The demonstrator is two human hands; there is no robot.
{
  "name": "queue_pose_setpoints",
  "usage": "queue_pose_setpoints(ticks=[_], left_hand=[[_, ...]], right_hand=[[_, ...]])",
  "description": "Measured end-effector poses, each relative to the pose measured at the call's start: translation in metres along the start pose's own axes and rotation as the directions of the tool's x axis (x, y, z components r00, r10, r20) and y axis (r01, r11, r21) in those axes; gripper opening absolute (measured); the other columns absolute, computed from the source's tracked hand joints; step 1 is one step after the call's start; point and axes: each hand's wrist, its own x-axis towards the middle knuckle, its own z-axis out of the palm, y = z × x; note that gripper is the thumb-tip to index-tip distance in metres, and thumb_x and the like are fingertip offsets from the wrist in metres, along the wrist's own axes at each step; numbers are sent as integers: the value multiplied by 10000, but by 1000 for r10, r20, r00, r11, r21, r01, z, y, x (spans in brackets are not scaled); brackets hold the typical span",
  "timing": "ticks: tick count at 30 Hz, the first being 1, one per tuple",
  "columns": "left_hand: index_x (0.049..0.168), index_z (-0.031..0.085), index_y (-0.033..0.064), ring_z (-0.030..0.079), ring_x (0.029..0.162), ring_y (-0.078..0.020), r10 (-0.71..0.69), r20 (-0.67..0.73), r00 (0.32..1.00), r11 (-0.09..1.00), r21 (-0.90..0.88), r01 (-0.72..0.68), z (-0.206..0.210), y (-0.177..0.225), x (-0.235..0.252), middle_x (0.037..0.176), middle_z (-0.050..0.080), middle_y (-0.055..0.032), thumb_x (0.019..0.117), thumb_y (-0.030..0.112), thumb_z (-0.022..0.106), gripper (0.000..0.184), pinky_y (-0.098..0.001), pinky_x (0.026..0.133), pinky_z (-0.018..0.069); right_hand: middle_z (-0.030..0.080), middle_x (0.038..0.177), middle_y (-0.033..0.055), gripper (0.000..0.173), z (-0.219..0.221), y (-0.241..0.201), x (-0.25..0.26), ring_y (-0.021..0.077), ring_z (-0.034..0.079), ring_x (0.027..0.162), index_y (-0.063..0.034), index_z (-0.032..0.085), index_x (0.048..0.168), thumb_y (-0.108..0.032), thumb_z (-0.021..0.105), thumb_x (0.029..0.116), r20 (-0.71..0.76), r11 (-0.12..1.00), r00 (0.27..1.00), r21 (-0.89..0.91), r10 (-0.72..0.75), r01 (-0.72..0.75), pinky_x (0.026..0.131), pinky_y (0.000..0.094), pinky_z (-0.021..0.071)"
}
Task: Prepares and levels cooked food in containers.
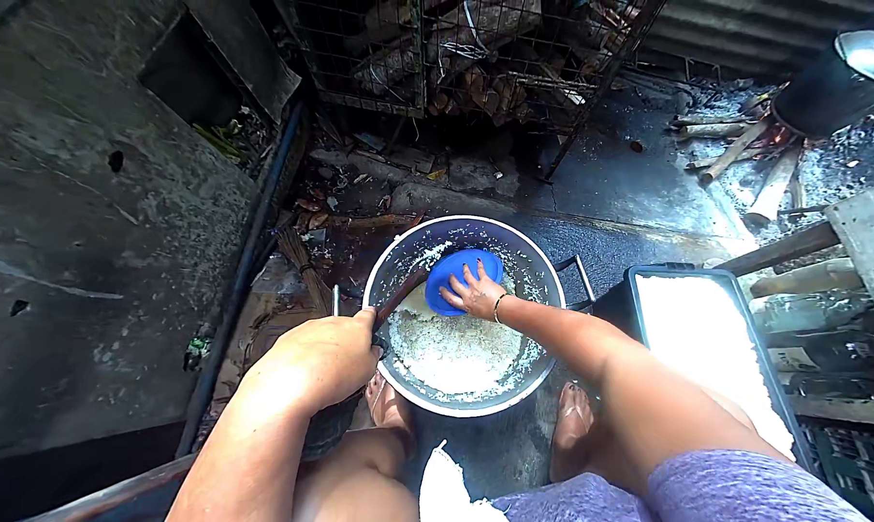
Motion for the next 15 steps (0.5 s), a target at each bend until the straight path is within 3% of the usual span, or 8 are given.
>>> queue_pose_setpoints(ticks=[3,6,9,12,15], left_hand=[[1552,433,196,648,1156,-380,5,13,1000,1000,-8,-5,5,-3,-1,1178,693,-175,1041,409,560,568,-608,964,497],[1540,452,195,658,1127,-376,1,1,1000,1000,-29,-1,9,-12,0,1155,698,-175,1036,395,573,555,-612,943,505],[1528,463,196,660,1122,-370,5,-11,1000,999,-39,-6,14,-21,0,1148,701,-167,1031,393,581,547,-610,944,506],[1554,433,194,653,1142,-377,13,-4,1000,999,-47,-13,13,-24,-3,1179,695,-172,1036,396,575,573,-609,965,499],[1553,429,196,645,1165,-376,-5,28,1000,999,-52,6,12,-26,-7,1194,691,-173,1043,411,565,571,-603,979,491]], right_hand=[[214,1665,323,733,36,-1,-2,662,146,1487,-202,248,1657,-2,540,1015,226,999,974,41,24,-34,1053,927,93],[171,1678,322,731,42,-6,-2,662,124,1493,-213,182,1672,-37,506,1041,267,964,951,170,154,-203,1049,927,114],[249,1654,317,713,26,-7,3,637,258,1466,-242,200,1669,-88,522,1052,223,889,924,276,311,-365,1051,883,238],[372,1598,290,784,12,8,12,576,431,1383,-238,232,1661,-103,623,994,216,797,877,366,430,-481,995,783,414],[411,1564,302,876,-4,20,20,539,519,1319,-195,204,1665,-74,679,939,282,735,842,411,460,-539,990,712,472]])
